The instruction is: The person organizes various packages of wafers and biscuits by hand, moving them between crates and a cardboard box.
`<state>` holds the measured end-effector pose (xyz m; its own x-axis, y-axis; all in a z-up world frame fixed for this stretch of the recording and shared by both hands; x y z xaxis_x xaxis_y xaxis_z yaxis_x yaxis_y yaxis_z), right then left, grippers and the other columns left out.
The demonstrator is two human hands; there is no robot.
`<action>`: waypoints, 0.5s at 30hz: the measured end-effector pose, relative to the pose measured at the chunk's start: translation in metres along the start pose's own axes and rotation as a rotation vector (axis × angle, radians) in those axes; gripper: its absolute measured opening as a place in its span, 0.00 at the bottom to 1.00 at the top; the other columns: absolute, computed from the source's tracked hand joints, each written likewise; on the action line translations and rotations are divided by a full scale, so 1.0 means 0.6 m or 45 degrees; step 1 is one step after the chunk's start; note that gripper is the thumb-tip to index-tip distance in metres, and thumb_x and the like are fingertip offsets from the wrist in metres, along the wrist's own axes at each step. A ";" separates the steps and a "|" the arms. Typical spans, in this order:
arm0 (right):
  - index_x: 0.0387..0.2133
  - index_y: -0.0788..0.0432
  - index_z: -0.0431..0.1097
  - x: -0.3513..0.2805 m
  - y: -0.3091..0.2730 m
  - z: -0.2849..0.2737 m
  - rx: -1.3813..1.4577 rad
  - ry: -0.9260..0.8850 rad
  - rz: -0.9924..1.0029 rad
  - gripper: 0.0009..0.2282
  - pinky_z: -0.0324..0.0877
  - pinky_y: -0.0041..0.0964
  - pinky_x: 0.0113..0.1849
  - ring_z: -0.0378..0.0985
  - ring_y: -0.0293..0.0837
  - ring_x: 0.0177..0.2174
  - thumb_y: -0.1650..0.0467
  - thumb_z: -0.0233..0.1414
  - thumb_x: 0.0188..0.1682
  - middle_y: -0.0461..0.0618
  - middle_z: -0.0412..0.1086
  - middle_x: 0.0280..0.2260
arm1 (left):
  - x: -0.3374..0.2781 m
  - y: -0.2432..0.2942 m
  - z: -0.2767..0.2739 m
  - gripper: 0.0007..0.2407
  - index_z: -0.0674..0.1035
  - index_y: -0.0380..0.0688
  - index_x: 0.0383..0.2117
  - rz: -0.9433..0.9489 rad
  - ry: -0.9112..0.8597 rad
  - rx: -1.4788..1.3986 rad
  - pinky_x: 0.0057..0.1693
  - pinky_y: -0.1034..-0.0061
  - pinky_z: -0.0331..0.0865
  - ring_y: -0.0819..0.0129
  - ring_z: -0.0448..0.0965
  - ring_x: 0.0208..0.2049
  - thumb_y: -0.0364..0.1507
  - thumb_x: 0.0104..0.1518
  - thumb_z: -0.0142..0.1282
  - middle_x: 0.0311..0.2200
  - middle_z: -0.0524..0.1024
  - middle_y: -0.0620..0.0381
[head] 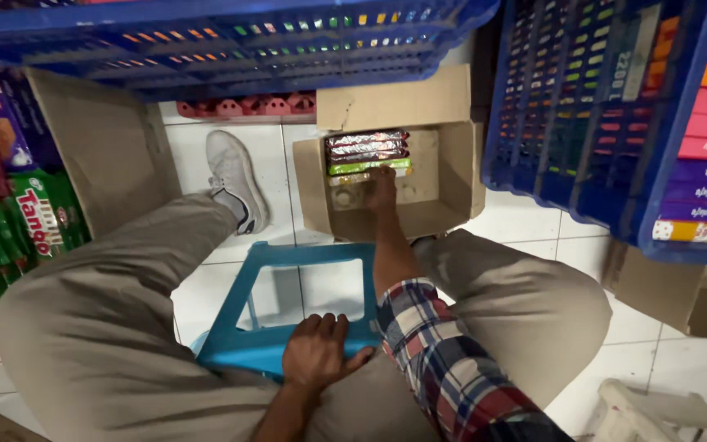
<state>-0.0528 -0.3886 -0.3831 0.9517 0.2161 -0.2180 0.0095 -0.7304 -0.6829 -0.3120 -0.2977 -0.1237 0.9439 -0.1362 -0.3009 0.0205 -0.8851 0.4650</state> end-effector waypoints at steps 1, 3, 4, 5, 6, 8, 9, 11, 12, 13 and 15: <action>0.52 0.47 0.73 0.002 -0.003 0.003 0.079 -0.029 0.057 0.25 0.68 0.37 0.51 0.69 0.53 0.55 0.74 0.54 0.36 0.54 0.53 0.58 | 0.000 -0.001 0.000 0.27 0.77 0.44 0.33 -0.022 0.012 0.004 0.35 0.56 0.67 0.47 0.74 0.29 0.59 0.58 0.47 0.26 0.74 0.48; 0.52 0.47 0.74 0.003 -0.009 0.001 0.155 -0.052 0.113 0.26 0.63 0.30 0.56 0.69 0.53 0.56 0.77 0.54 0.36 0.55 0.52 0.60 | -0.001 -0.003 0.003 0.27 0.78 0.44 0.33 -0.040 0.028 0.007 0.36 0.56 0.67 0.46 0.74 0.30 0.59 0.58 0.46 0.27 0.74 0.48; 0.52 0.52 0.74 0.002 -0.022 -0.005 0.003 -0.045 -0.130 0.25 0.63 0.40 0.57 0.71 0.56 0.54 0.70 0.58 0.35 0.57 0.62 0.56 | -0.002 -0.004 0.006 0.28 0.78 0.43 0.33 -0.075 -0.014 -0.020 0.37 0.54 0.68 0.45 0.75 0.30 0.60 0.57 0.47 0.27 0.75 0.47; 0.53 0.58 0.73 0.006 -0.036 -0.015 -0.156 -0.027 -0.372 0.28 0.62 0.51 0.58 0.72 0.60 0.53 0.63 0.63 0.35 0.60 0.72 0.52 | 0.005 -0.008 0.009 0.29 0.78 0.43 0.33 -0.099 -0.050 -0.044 0.37 0.52 0.68 0.43 0.76 0.31 0.60 0.55 0.49 0.28 0.76 0.46; 0.53 0.58 0.73 -0.004 -0.045 -0.019 -0.164 -0.009 -0.373 0.28 0.62 0.51 0.58 0.72 0.60 0.53 0.63 0.63 0.35 0.60 0.72 0.52 | 0.009 -0.004 0.005 0.29 0.78 0.43 0.33 -0.082 -0.041 -0.043 0.37 0.52 0.68 0.43 0.76 0.31 0.60 0.55 0.49 0.28 0.76 0.46; 0.46 0.66 0.75 -0.023 -0.045 -0.006 1.427 -0.071 0.630 0.12 0.76 0.40 0.38 0.80 0.48 0.38 0.80 0.55 0.48 0.56 0.77 0.41 | 0.015 -0.002 -0.003 0.28 0.80 0.45 0.31 -0.171 -0.145 -0.043 0.37 0.51 0.68 0.44 0.77 0.32 0.60 0.54 0.48 0.28 0.77 0.48; 0.46 0.66 0.75 -0.024 -0.061 -0.020 1.434 -0.056 0.599 0.12 0.76 0.40 0.38 0.80 0.48 0.38 0.80 0.55 0.48 0.56 0.77 0.41 | 0.018 -0.002 -0.001 0.28 0.80 0.45 0.31 -0.153 -0.120 -0.030 0.37 0.51 0.68 0.44 0.77 0.32 0.60 0.54 0.48 0.28 0.77 0.48; 0.27 0.60 0.78 -0.035 -0.092 -0.032 2.189 -0.063 1.193 0.02 0.76 0.52 0.32 0.80 0.54 0.31 0.74 0.58 0.43 0.51 0.76 0.26 | 0.027 -0.006 0.005 0.28 0.80 0.45 0.35 -0.183 -0.264 -0.008 0.36 0.46 0.71 0.40 0.79 0.31 0.60 0.56 0.47 0.29 0.78 0.45; 0.27 0.60 0.78 -0.032 -0.104 -0.057 2.205 -0.054 1.151 0.02 0.76 0.52 0.32 0.80 0.54 0.31 0.74 0.58 0.43 0.51 0.76 0.26 | 0.041 -0.009 0.003 0.28 0.80 0.45 0.35 -0.160 -0.238 0.008 0.36 0.46 0.71 0.40 0.79 0.31 0.60 0.56 0.47 0.29 0.78 0.45; 0.33 0.54 0.77 -0.029 -0.118 -0.096 1.366 -0.072 0.592 0.08 0.72 0.39 0.35 0.78 0.43 0.32 0.75 0.56 0.41 0.44 0.76 0.29 | 0.045 -0.009 0.010 0.29 0.79 0.45 0.35 -0.188 -0.377 0.005 0.36 0.46 0.70 0.41 0.79 0.33 0.60 0.58 0.44 0.32 0.79 0.45; 0.38 0.48 0.76 -0.030 -0.158 -0.151 0.509 -0.043 0.047 0.15 0.68 0.25 0.38 0.76 0.33 0.34 0.77 0.55 0.38 0.38 0.76 0.32 | 0.055 -0.015 0.021 0.29 0.79 0.45 0.36 -0.203 -0.497 0.011 0.37 0.45 0.69 0.41 0.79 0.35 0.60 0.59 0.40 0.34 0.79 0.46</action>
<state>-0.0430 -0.3818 -0.2510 0.9384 0.2208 -0.2657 -0.1508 -0.4301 -0.8901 -0.2852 -0.2996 -0.1481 0.7330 -0.1539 -0.6625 0.1520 -0.9123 0.3802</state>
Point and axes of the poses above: each hand's wrist, its own x-axis towards the middle knuckle, its own z-axis out of the palm, y = z × x, the point moved 3 cm from there along x, towards the middle knuckle
